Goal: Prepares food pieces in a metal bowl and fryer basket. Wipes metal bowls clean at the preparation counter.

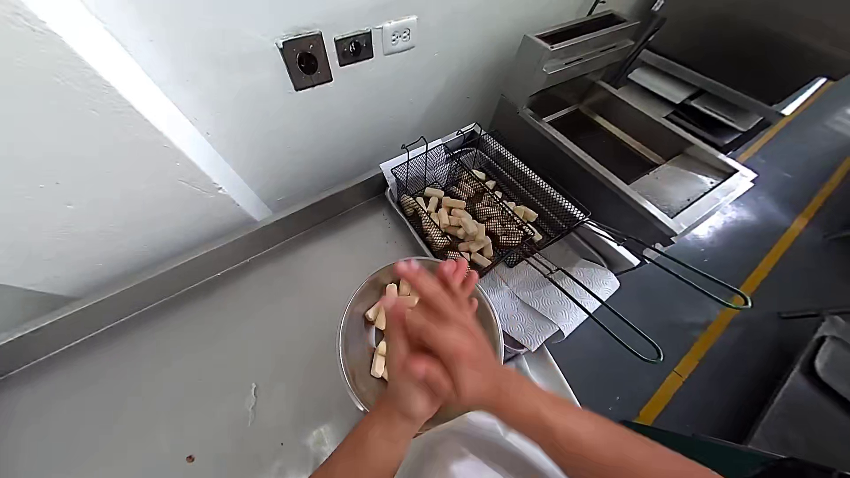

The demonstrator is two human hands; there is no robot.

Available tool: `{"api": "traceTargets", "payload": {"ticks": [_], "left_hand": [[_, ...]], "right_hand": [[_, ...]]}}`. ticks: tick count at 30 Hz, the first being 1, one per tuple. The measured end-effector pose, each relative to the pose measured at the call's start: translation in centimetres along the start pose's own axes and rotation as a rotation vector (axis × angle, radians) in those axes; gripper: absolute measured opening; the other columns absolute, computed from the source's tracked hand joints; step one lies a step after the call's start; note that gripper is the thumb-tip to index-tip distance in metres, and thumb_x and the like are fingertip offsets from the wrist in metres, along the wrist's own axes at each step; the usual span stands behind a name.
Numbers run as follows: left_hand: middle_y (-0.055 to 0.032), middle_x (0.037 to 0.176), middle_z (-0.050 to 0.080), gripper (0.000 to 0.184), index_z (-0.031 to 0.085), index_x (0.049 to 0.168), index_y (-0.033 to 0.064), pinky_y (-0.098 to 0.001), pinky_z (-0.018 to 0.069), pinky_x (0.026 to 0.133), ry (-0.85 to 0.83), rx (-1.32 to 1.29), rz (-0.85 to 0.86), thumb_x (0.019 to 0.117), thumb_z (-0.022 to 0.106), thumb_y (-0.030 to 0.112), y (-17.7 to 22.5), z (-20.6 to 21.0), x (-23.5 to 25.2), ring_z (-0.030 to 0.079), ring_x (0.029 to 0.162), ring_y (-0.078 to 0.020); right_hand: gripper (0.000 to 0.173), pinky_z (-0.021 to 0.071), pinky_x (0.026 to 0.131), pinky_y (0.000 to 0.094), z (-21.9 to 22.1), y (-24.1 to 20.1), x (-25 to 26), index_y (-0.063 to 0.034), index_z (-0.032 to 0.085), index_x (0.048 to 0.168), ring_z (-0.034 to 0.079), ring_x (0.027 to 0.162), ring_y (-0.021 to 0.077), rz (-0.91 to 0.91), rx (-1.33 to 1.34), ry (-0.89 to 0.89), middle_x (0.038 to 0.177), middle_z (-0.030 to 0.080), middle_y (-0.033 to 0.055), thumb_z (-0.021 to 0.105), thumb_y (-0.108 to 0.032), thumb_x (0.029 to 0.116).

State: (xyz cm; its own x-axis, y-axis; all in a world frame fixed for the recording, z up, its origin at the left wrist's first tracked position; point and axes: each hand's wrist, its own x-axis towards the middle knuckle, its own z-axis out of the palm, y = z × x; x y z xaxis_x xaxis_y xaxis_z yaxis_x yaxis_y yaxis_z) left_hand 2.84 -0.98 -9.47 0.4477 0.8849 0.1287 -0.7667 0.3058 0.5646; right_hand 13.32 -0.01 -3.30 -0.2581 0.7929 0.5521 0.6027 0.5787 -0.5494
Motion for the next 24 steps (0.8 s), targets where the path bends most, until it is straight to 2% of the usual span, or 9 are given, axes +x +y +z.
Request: {"api": "traceTargets", "payload": {"ticks": [3,5,9,12,14,16,19,21,24], "left_hand": [[-0.006,0.151,0.049,0.109,0.034,0.158,0.0121,-0.0426,0.0402,0.116,-0.088,0.215,-0.045,0.0849,0.016,0.092,1.8,2.1,6.3,0.048,0.139,-0.0173],[-0.0139,0.154,0.046,0.107,0.027,0.159,0.0062,-0.0481,0.0429,0.113,-0.122,0.3,0.033,0.0905,0.01,0.086,0.5,-0.5,11.7,0.047,0.141,-0.0241],[-0.0145,0.162,0.036,0.094,0.023,0.163,0.0162,-0.0614,0.0396,0.112,0.256,0.474,-0.016,0.0951,0.023,0.082,2.7,-3.5,15.4,0.039,0.147,-0.0307],[-0.0108,0.154,0.048,0.08,0.024,0.16,0.0095,-0.0487,0.0479,0.11,0.348,0.677,0.066,0.1044,0.027,0.067,5.3,-6.9,11.4,0.052,0.138,-0.0226],[-0.012,0.143,0.059,0.066,0.033,0.155,0.004,-0.0425,0.0514,0.106,0.442,0.729,0.034,0.1094,0.032,0.051,5.9,-8.5,7.3,0.06,0.129,-0.0209],[-0.0146,0.131,0.066,0.052,0.043,0.149,0.0005,-0.0402,0.0534,0.102,0.515,0.779,-0.046,0.1112,0.034,0.035,6.4,-8.1,4.5,0.066,0.12,-0.0218],[-0.0158,0.124,0.069,0.042,0.047,0.144,-0.0021,-0.041,0.0544,0.1,0.461,0.89,-0.162,0.1094,0.039,0.02,5.4,-8.1,1.4,0.068,0.112,-0.0229],[-0.0151,0.119,0.071,0.04,0.052,0.141,-0.0018,-0.0424,0.056,0.098,0.431,0.974,-0.21,0.1063,0.046,0.017,4.3,-8.1,0.0,0.069,0.109,-0.0233],[-0.0127,0.122,0.07,0.04,0.054,0.142,0.0039,-0.0435,0.0577,0.093,0.438,1.053,-0.369,0.1051,0.055,0.02,3.2,-7.6,-1.5,0.07,0.106,-0.0227]], "right_hand": [[0.077,0.0212,0.123,0.0627,-2.2,7.5,3.1,-0.0009,0.05,0.149,0.038,0.149,0.0325,0.042,-0.185,0.109,0.155,0.048,0.0194,0.017,-0.057,0.1079],[0.066,0.0299,0.12,0.0598,-5.1,10.4,6.6,0.0033,0.048,0.147,0.046,0.143,0.0355,0.143,-0.292,0.136,0.151,0.051,0.022,0.024,-0.046,0.11],[0.06,0.0409,0.117,0.0418,-9.9,12.7,8.2,0.0014,0.046,0.149,0.051,0.138,0.0241,0.422,-0.177,0.313,0.149,0.052,0.0202,0.028,-0.042,0.1115],[0.047,0.0522,0.104,0.036,-10.1,12.1,3.7,0.0047,0.056,0.133,0.063,0.121,0.0168,0.356,-0.041,0.364,0.132,0.064,0.0173,0.04,-0.033,0.1107],[0.033,0.0573,0.092,0.0376,-7.1,11.3,-0.8,0.0036,0.062,0.124,0.068,0.105,0.0173,0.424,-0.007,0.179,0.118,0.068,0.0156,0.051,-0.023,0.1066],[0.027,0.0583,0.093,0.0484,-3.3,10.6,-3.5,-0.0003,0.067,0.122,0.069,0.106,0.026,0.512,-0.033,-0.188,0.117,0.07,0.0157,0.063,-0.017,0.1003],[0.049,0.0522,0.096,0.0604,2.9,10.2,-5.7,-0.0021,0.066,0.132,0.063,0.117,0.0399,0.543,-0.208,-0.596,0.124,0.066,0.0214,0.07,-0.037,0.097],[0.049,0.0504,0.095,0.0606,5.7,9.8,-6.6,0.0017,0.068,0.125,0.06,0.117,0.0437,0.554,-0.284,-0.683,0.121,0.064,0.0247,0.071,-0.038,0.0965],[0.027,0.055,0.091,0.0549,5.5,9.0,-6.4,-0.0006,0.07,0.112,0.063,0.11,0.0381,0.596,-0.168,-0.633,0.112,0.065,0.0203,0.075,-0.019,0.0931]]}}
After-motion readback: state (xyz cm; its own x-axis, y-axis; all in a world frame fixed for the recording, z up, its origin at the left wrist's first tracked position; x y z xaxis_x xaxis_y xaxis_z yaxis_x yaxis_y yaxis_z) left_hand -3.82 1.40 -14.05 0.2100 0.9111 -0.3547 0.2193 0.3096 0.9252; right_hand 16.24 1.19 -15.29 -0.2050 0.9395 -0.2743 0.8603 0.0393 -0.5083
